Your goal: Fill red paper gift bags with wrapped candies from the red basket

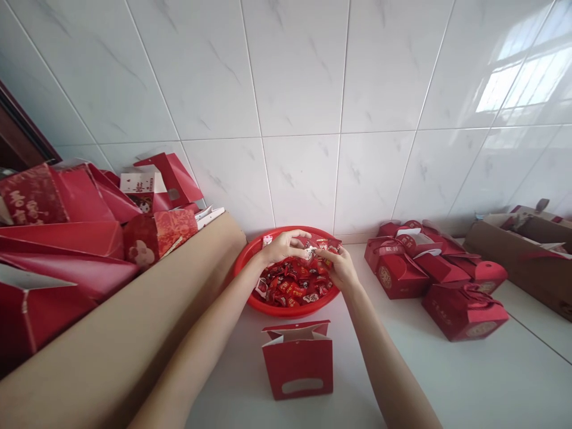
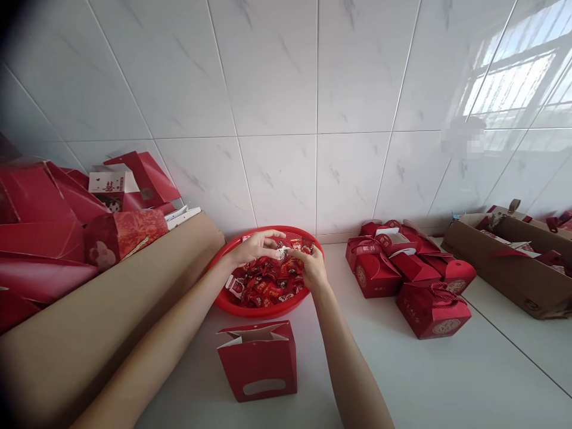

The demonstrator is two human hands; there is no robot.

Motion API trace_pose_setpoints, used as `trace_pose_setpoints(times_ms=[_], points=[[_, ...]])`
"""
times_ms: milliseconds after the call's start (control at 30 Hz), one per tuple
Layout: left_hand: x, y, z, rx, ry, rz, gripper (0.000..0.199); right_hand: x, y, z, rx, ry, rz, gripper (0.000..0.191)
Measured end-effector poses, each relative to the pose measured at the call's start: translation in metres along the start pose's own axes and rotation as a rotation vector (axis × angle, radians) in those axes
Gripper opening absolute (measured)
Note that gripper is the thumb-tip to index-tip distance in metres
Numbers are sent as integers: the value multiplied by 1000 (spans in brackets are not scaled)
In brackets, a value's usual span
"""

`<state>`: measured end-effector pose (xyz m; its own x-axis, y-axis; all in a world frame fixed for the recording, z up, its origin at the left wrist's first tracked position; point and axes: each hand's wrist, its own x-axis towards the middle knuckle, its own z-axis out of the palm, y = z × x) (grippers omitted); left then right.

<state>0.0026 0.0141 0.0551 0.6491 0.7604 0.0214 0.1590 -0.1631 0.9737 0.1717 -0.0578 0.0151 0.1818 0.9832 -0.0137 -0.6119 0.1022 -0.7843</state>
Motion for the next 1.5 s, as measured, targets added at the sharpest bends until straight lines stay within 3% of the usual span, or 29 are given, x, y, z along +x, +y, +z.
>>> trace_pose_setpoints(times_ms=[233, 400, 700, 1033, 1233, 1333, 1500], points=[[-9, -7, 3, -9, 211, 81, 52, -2, -1, 3, -6, 50, -23, 33], [-14, -15, 4, -72, 195, 26, 55, -2, -2, 2, 8, 75, -11, 33], [-20, -9, 3, -56, 221, 120, 46, -4, -6, 1, -37, -24, 43, 38], [-23, -17, 5, -146, 136, 196, 42, 1, -5, -8, 31, -199, 94, 39], [-27, -12, 14, -191, 239, 143, 43, -1, -4, -5, -7, -82, 68, 42], [-29, -11, 19, -207, 244, 102, 44, -5, -5, 0, -31, -87, 28, 42], [-32, -10, 21, -163, 347, 158, 42, -7, -6, 3, -83, -53, 8, 40]])
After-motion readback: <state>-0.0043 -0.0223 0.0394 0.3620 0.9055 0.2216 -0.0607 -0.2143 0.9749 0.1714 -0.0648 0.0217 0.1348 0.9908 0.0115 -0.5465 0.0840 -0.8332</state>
